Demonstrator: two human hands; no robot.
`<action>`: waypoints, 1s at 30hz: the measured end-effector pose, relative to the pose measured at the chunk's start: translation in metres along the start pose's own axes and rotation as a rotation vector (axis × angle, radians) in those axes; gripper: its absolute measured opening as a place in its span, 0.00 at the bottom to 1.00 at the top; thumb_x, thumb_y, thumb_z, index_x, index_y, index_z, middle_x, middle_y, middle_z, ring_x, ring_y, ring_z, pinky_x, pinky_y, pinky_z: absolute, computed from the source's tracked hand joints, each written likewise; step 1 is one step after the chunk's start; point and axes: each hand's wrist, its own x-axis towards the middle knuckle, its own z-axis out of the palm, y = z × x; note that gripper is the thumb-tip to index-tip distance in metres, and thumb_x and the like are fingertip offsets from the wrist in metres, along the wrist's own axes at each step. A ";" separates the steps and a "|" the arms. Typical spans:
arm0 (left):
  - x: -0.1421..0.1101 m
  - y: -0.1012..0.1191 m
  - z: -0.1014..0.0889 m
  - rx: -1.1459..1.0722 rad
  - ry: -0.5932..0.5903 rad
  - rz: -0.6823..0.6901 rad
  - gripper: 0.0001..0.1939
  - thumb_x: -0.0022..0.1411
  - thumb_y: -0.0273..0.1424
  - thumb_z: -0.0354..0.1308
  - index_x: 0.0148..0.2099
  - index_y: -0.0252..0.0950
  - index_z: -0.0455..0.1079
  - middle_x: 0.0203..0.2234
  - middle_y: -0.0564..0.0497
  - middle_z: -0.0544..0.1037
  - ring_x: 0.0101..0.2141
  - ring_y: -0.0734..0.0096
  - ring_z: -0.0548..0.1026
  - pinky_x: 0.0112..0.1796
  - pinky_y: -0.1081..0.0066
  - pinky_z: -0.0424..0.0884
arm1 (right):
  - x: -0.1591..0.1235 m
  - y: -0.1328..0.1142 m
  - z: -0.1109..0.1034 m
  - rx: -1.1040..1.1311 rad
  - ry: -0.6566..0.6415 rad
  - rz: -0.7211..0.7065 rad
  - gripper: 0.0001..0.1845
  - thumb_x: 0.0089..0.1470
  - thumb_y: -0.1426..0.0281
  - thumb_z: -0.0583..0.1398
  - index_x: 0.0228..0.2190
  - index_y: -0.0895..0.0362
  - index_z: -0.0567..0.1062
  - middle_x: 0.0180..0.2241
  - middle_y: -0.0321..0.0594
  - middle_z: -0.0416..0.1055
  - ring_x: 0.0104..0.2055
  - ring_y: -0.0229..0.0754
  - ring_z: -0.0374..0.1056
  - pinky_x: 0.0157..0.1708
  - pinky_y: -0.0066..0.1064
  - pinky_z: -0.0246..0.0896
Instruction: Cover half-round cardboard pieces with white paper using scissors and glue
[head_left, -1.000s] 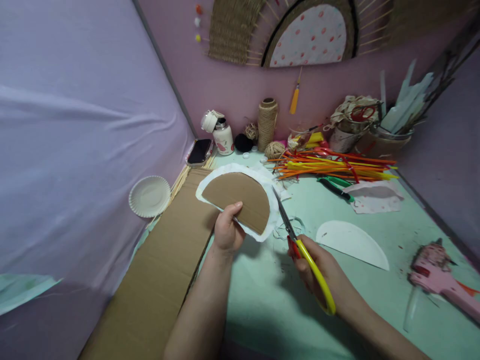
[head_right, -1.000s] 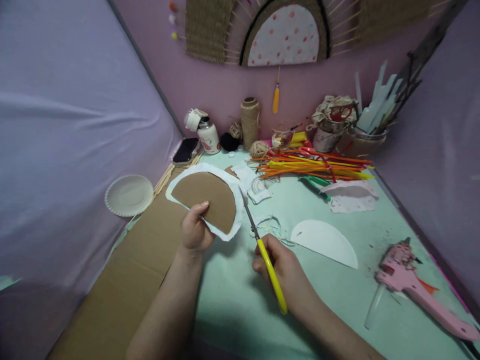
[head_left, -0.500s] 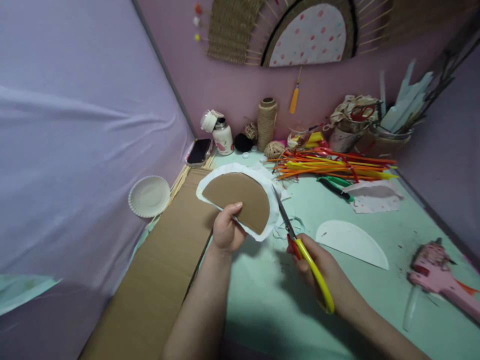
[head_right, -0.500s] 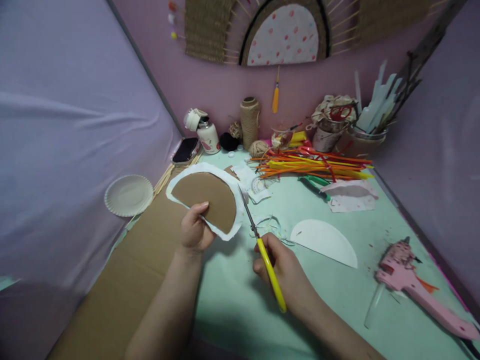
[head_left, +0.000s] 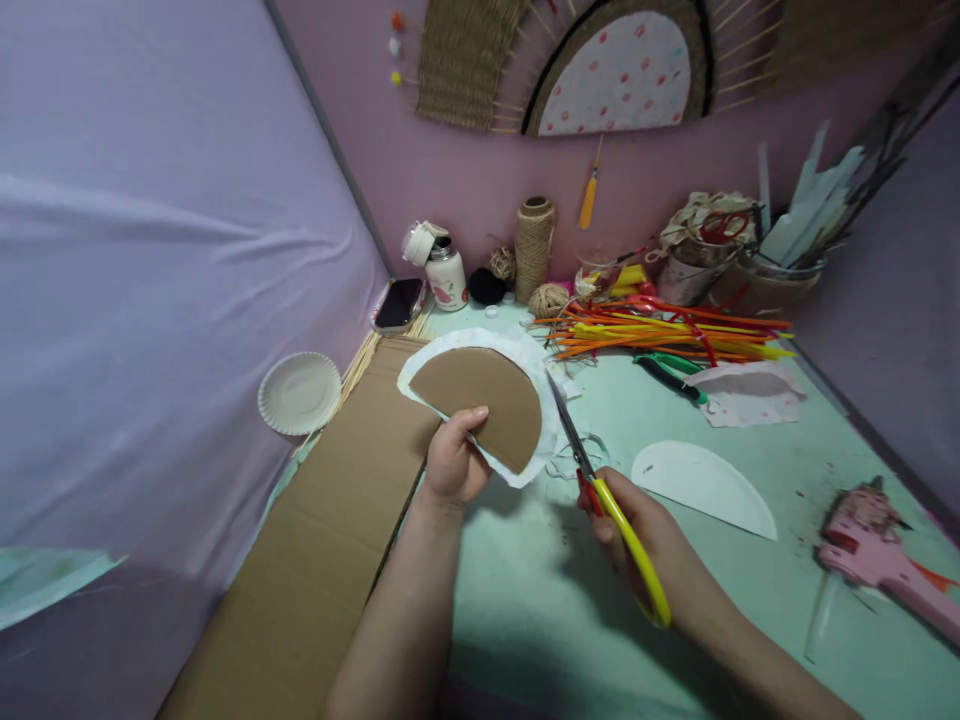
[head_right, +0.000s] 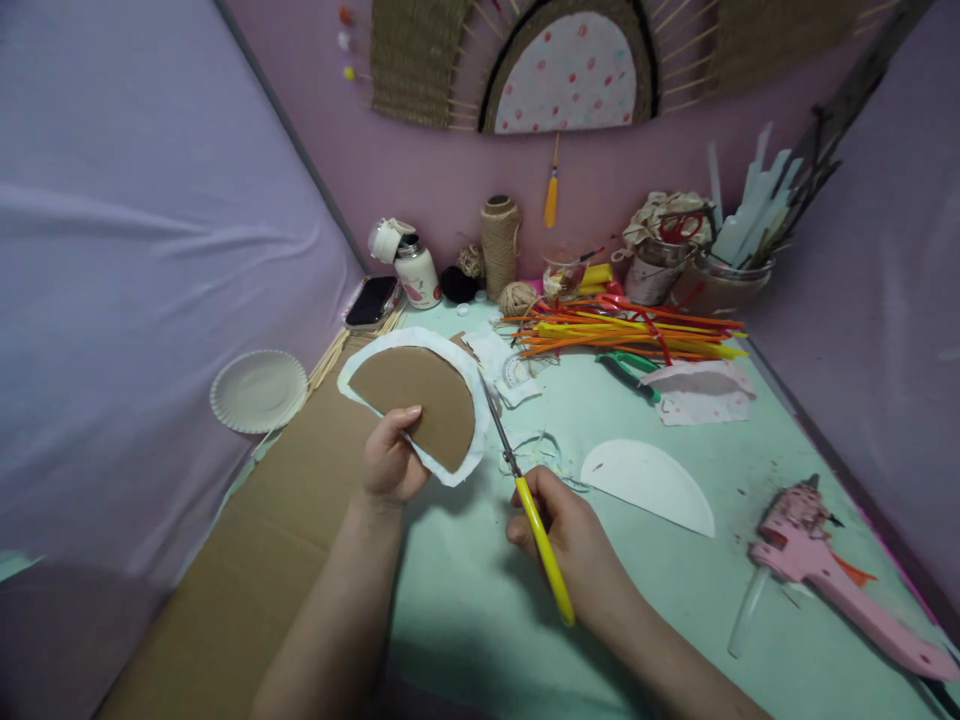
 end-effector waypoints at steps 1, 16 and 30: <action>0.000 0.000 0.000 0.000 0.006 0.002 0.08 0.42 0.31 0.64 0.29 0.35 0.72 0.27 0.47 0.81 0.48 0.49 0.78 0.50 0.58 0.72 | 0.000 -0.001 0.000 -0.003 0.001 0.011 0.12 0.44 0.61 0.60 0.27 0.54 0.64 0.22 0.30 0.58 0.21 0.34 0.50 0.19 0.26 0.44; 0.000 0.007 -0.006 0.020 0.016 -0.023 0.06 0.41 0.30 0.63 0.26 0.35 0.72 0.24 0.47 0.81 0.46 0.48 0.78 0.49 0.57 0.73 | -0.001 0.002 0.000 -0.030 -0.032 0.038 0.10 0.42 0.63 0.59 0.29 0.53 0.65 0.21 0.30 0.60 0.20 0.35 0.54 0.20 0.26 0.48; -0.002 0.007 -0.010 0.029 0.008 0.037 0.11 0.38 0.28 0.65 0.31 0.37 0.75 0.27 0.50 0.82 0.43 0.53 0.79 0.47 0.60 0.73 | -0.002 -0.001 -0.002 -0.032 -0.040 0.029 0.09 0.42 0.65 0.58 0.29 0.53 0.65 0.20 0.29 0.58 0.20 0.34 0.53 0.19 0.26 0.47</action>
